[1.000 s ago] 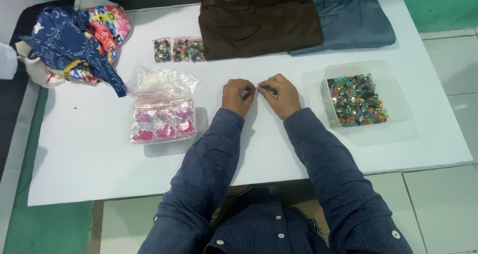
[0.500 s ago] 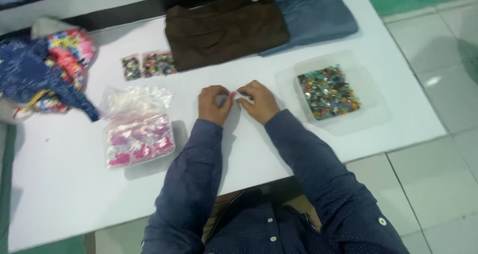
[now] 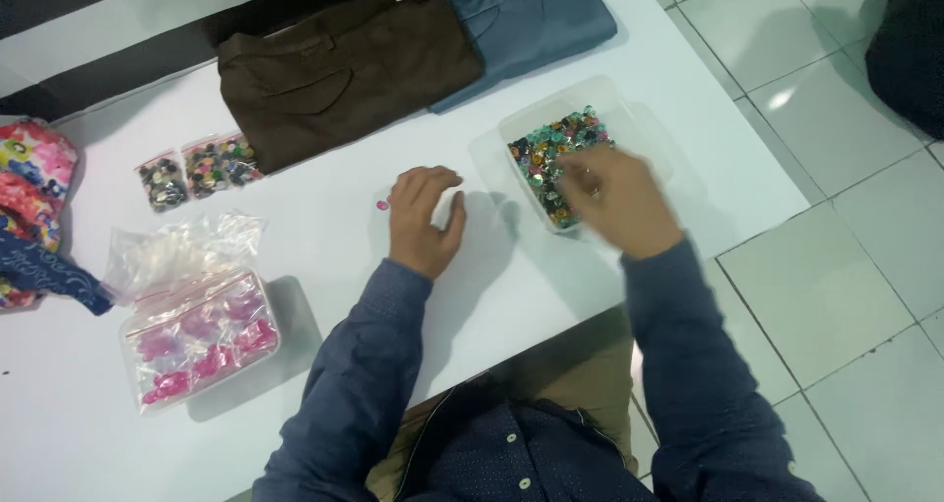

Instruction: Sorting small decorative buttons from a container into plastic bags

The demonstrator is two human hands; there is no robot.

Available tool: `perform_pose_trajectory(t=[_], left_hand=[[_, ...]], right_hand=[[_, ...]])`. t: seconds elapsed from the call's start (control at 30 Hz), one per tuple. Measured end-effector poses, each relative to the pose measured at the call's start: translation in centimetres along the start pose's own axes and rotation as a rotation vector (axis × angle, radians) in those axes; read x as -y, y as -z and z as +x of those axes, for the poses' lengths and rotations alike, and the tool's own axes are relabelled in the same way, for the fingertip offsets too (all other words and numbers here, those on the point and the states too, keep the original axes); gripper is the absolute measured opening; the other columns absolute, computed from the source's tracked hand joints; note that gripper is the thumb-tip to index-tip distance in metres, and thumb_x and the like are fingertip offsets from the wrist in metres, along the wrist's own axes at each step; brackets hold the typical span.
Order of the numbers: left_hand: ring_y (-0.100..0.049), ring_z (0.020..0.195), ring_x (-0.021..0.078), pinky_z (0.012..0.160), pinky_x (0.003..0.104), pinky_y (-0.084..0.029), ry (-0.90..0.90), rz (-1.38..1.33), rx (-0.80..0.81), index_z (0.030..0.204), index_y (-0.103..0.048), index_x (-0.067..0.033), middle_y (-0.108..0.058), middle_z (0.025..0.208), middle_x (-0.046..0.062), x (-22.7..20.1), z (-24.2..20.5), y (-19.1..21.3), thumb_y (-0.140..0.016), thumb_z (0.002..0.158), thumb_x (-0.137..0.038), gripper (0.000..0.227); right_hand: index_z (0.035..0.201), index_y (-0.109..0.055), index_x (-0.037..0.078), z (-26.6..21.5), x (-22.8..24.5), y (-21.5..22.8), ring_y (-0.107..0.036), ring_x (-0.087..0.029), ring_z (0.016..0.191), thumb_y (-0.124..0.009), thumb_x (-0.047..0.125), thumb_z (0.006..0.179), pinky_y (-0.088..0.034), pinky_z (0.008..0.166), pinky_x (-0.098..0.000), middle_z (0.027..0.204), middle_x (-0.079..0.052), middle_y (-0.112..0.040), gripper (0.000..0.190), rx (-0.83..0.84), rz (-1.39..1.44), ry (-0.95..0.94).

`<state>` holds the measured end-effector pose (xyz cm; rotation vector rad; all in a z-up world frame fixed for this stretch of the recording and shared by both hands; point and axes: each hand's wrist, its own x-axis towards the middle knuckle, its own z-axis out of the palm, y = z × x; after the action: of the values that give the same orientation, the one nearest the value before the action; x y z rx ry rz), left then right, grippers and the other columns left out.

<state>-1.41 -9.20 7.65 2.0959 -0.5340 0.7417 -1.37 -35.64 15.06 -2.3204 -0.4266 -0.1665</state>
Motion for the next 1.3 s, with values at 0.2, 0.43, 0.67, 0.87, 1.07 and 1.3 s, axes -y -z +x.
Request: perform_pose_trajectory(t=[0.2, 0.43, 0.67, 0.87, 1.07, 1.3], left_hand=[[-0.064, 0.102, 0.0284, 0.099, 0.040, -0.046, -0.048, -0.123, -0.032, 0.105, -0.069, -0.0111, -0.069, 0.098, 0.004, -1.9, 4.5, -4.4, -0.060, 0.090, 0.007, 0.025], [-0.062, 0.104, 0.0234, 0.102, 0.038, -0.045, -0.013, -0.197, -0.154, 0.109, -0.070, -0.0162, -0.069, 0.097, 0.001, -0.9, 4.3, -7.9, -0.049, 0.090, 0.010, 0.038], [-0.063, 0.100, 0.0214, 0.102, 0.035, -0.043, 0.044, -0.196, -0.186, 0.095, -0.072, -0.0176, -0.072, 0.092, -0.003, 0.2, 3.1, -8.0, -0.053, 0.085, 0.009, 0.034], [-0.064, 0.098, 0.0232, 0.099, 0.036, -0.044, 0.037, -0.218, -0.204, 0.093, -0.073, -0.0159, -0.072, 0.091, -0.001, 0.4, 3.0, -8.1, -0.054, 0.083, 0.009, 0.033], [-0.064, 0.099, 0.0237, 0.097, 0.036, -0.044, 0.024, -0.212, -0.225, 0.093, -0.072, -0.0158, -0.072, 0.092, 0.000, 0.1, 2.6, -8.3, -0.053, 0.083, 0.008, 0.033], [-0.062, 0.102, 0.0268, 0.099, 0.039, -0.041, -0.045, -0.118, -0.185, 0.101, -0.072, -0.0146, -0.073, 0.097, 0.002, -0.4, 3.0, -8.1, -0.057, 0.083, 0.006, 0.031]], right_hand=[[0.118, -0.077, 0.005, 2.4, -5.7, 2.0, -0.074, -0.035, 0.086, -0.071, 0.008, 0.093, -0.060, 0.070, -0.0423, 0.096, -0.017, -0.074, 0.026, 0.110, -0.339, -0.158], [0.117, -0.076, 0.002, 5.3, -3.5, -1.7, -0.072, -0.042, 0.089, -0.073, 0.007, 0.087, -0.060, 0.071, -0.0508, 0.101, -0.022, -0.073, 0.030, 0.260, -0.170, -0.055], [0.107, -0.077, 0.008, 6.2, -4.9, -4.0, -0.074, -0.034, 0.086, -0.069, 0.016, 0.091, -0.062, 0.067, -0.0464, 0.092, -0.013, -0.073, 0.020, 0.346, -0.435, -0.094], [0.100, -0.077, 0.007, 6.1, -8.1, -3.1, -0.073, -0.035, 0.082, -0.069, 0.016, 0.091, -0.061, 0.066, -0.0466, 0.088, -0.014, -0.073, 0.015, 0.288, -0.499, -0.122], [0.100, -0.077, 0.007, 5.5, -5.9, 0.5, -0.070, -0.038, 0.085, -0.070, 0.007, 0.088, -0.056, 0.070, -0.0478, 0.095, -0.020, -0.075, 0.014, 0.157, -0.115, -0.183], [0.109, -0.071, -0.005, 5.4, -3.7, 2.2, -0.064, -0.022, 0.078, -0.067, -0.003, 0.090, -0.051, 0.063, -0.0321, 0.090, -0.022, -0.071, 0.019, 0.101, 0.208, -0.195]])
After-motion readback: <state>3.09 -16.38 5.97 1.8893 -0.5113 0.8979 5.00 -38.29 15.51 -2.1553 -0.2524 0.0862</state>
